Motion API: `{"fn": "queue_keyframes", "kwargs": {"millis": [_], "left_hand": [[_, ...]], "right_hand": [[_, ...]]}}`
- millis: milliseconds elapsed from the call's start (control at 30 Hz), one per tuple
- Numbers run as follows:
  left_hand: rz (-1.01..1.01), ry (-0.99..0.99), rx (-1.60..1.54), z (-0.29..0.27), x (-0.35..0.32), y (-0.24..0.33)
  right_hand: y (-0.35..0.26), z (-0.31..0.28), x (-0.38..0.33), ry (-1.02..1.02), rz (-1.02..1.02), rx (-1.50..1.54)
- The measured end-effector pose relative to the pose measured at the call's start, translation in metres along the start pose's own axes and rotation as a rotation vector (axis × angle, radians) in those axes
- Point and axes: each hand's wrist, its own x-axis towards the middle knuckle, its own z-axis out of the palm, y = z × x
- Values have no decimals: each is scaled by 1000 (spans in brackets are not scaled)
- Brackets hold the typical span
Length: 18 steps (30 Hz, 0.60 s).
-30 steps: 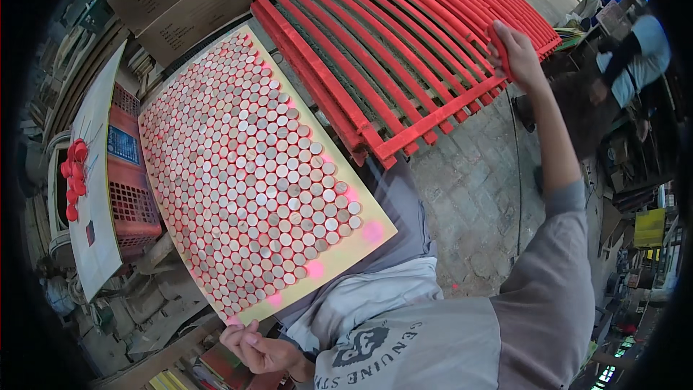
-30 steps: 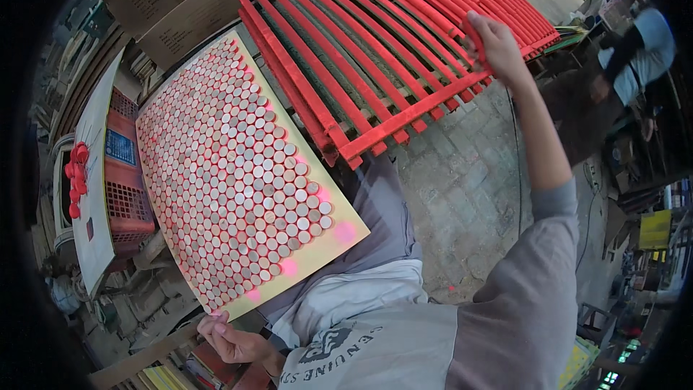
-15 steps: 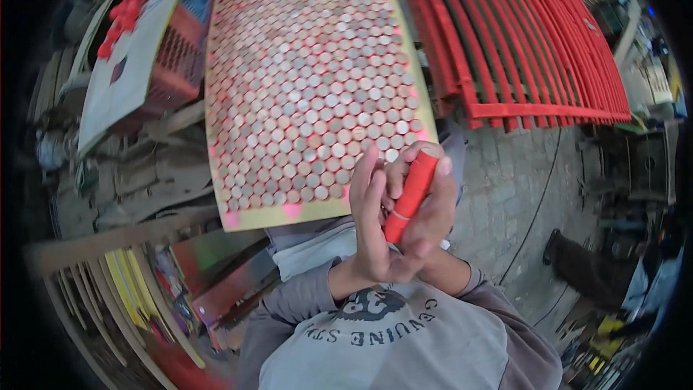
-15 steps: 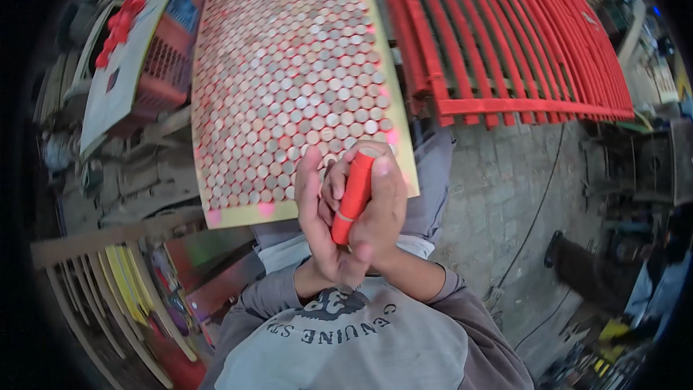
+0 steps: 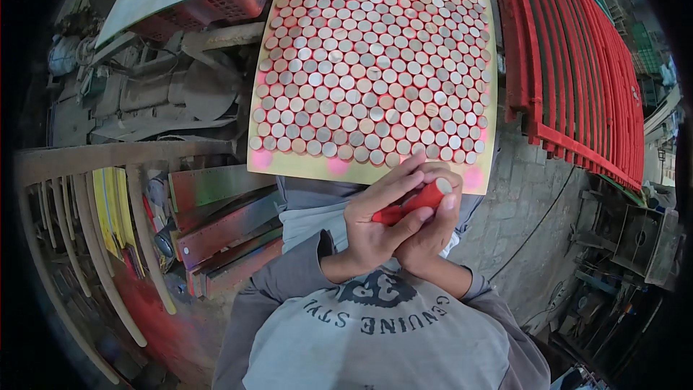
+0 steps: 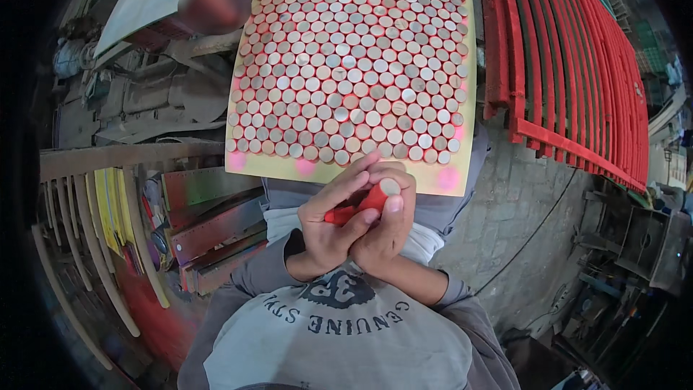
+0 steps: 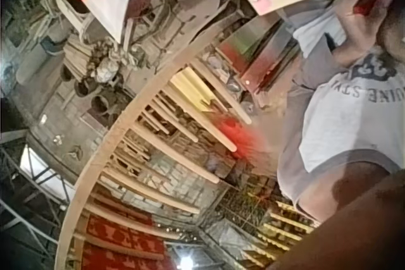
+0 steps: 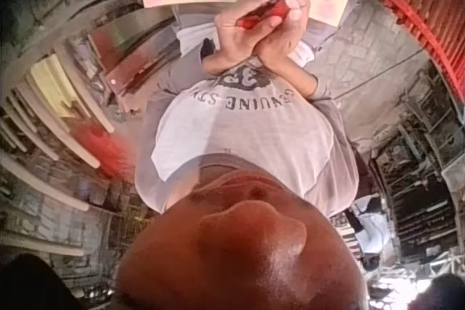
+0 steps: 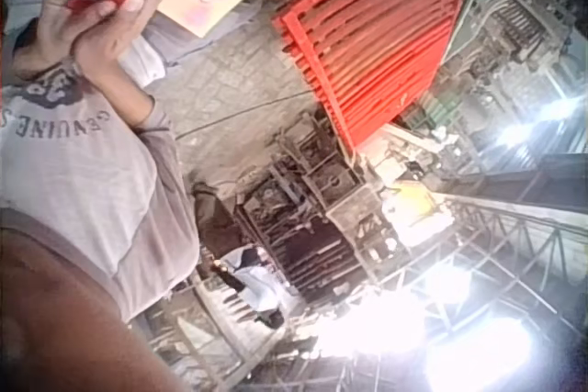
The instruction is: The person repeatedly picks up small red cylindrical pieces from a red slatted tray and places them into empty slots on a yellow board with a dense grid of circular indentations. They handle the pieces one at a time, filling gaps in the pattern across the board's surface.
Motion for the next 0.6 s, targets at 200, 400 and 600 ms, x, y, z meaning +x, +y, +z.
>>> {"fn": "queue_keyframes", "kwargs": {"millis": [200, 400, 600], "left_hand": [[-27, -33, -51, -10, -3, -1], [27, -37, 127, -20, -4, 1], [152, -44, 205, -27, 2, -4]], "right_hand": [[7, 11, 4, 14, -125, -13], [8, 19, 1, 83, -58, 17], [9, 18, -4, -12, -46, 35]]}}
